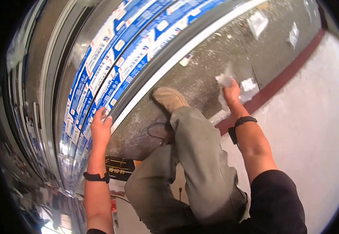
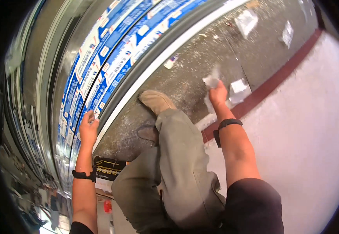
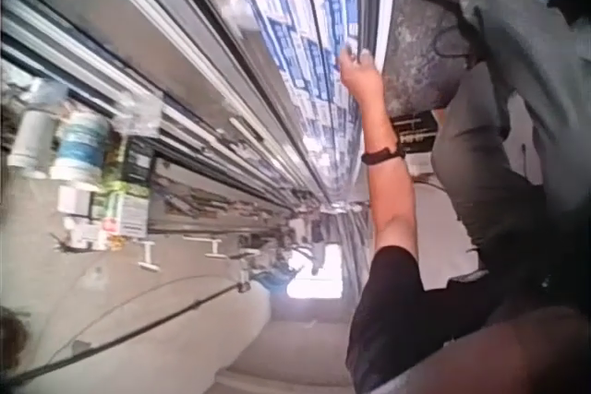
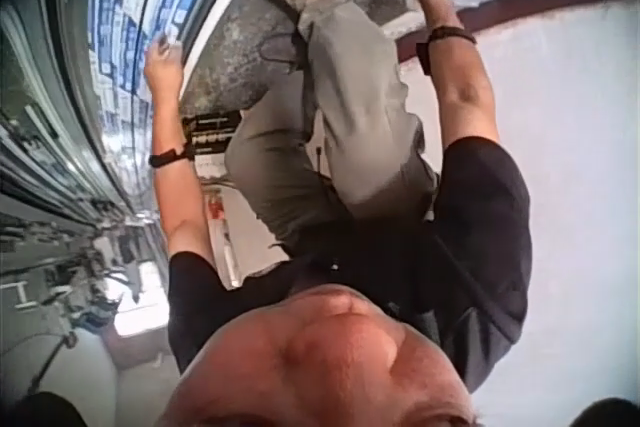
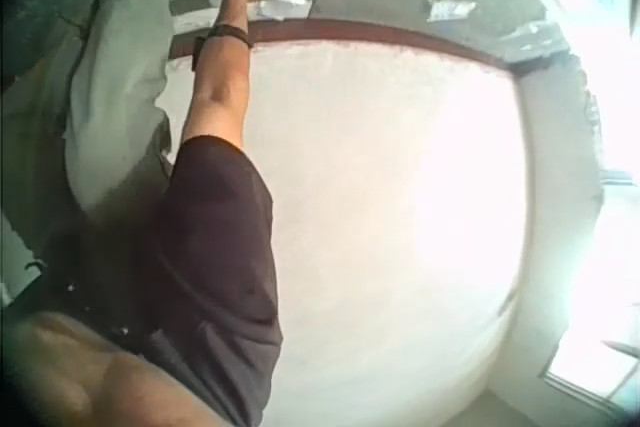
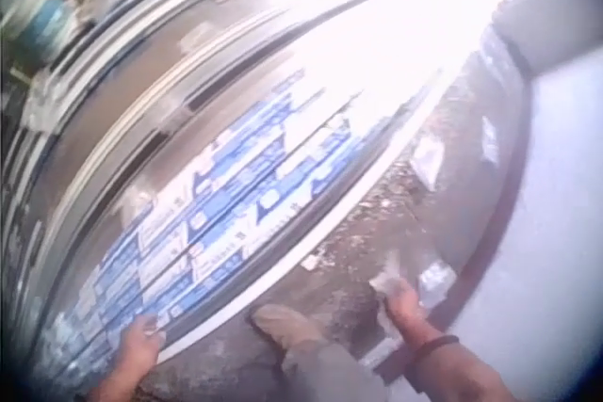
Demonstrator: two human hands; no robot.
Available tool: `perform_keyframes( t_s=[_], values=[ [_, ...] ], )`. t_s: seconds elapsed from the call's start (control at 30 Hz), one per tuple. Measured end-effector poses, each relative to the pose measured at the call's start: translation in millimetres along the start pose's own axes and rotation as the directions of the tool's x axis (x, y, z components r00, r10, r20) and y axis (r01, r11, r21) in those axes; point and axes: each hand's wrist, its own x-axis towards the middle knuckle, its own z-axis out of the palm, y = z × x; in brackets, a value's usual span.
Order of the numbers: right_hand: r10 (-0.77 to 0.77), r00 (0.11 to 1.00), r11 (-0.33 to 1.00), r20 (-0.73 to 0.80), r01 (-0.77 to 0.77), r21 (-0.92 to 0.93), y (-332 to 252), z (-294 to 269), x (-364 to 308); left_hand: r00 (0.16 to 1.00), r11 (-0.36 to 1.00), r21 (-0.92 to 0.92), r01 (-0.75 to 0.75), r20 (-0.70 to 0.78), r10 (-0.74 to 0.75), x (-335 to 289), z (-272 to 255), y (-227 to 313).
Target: Unpacking, sorting, and organizing rolls of product labels and plastic packaging on a workshop floor.
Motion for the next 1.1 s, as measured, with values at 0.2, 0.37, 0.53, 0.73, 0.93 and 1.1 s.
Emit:
perform_keyframes(
  t_s=[0.2,0.37,0.53,0.73,0.93,1.1],
  values=[
    [0.193,0.978,0.828,0.072,-0.202,0.523,-56.5,-98.6,-64.5,0.912,0.999,-0.03,0.03,0.411,-0.015,-67.9,11.8,108.9],
    [0.365,0.894,0.743,0.259,-0.447,0.498,-20.8,-160.5,-57.5,0.835,0.989,-0.133,-0.06,0.536,0.123,-97.5,-2.0,166.8],
    [0.103,0.982,0.987,0.16,-0.121,0.105,68.4,-116.4,33.8,0.933,0.996,-0.05,0.078,0.354,-0.056,-39.8,-8.7,114.0],
    [0.253,0.967,0.966,0.036,-0.255,0.047,84.0,-82.0,92.5,0.923,0.95,0.256,0.18,0.29,-0.254,-33.0,-23.0,76.1],
    [0.278,0.953,0.956,-0.118,-0.263,0.133,21.1,-101.9,68.6,0.905,0.957,0.233,0.171,0.346,-0.246,-58.1,-44.1,156.5],
    [-0.017,1.0,0.899,0.024,0.004,0.439,-87.4,-211.9,72.9,0.931,0.996,0.088,0.026,0.362,-0.056,-62.9,-57.4,269.4]
  ],
)
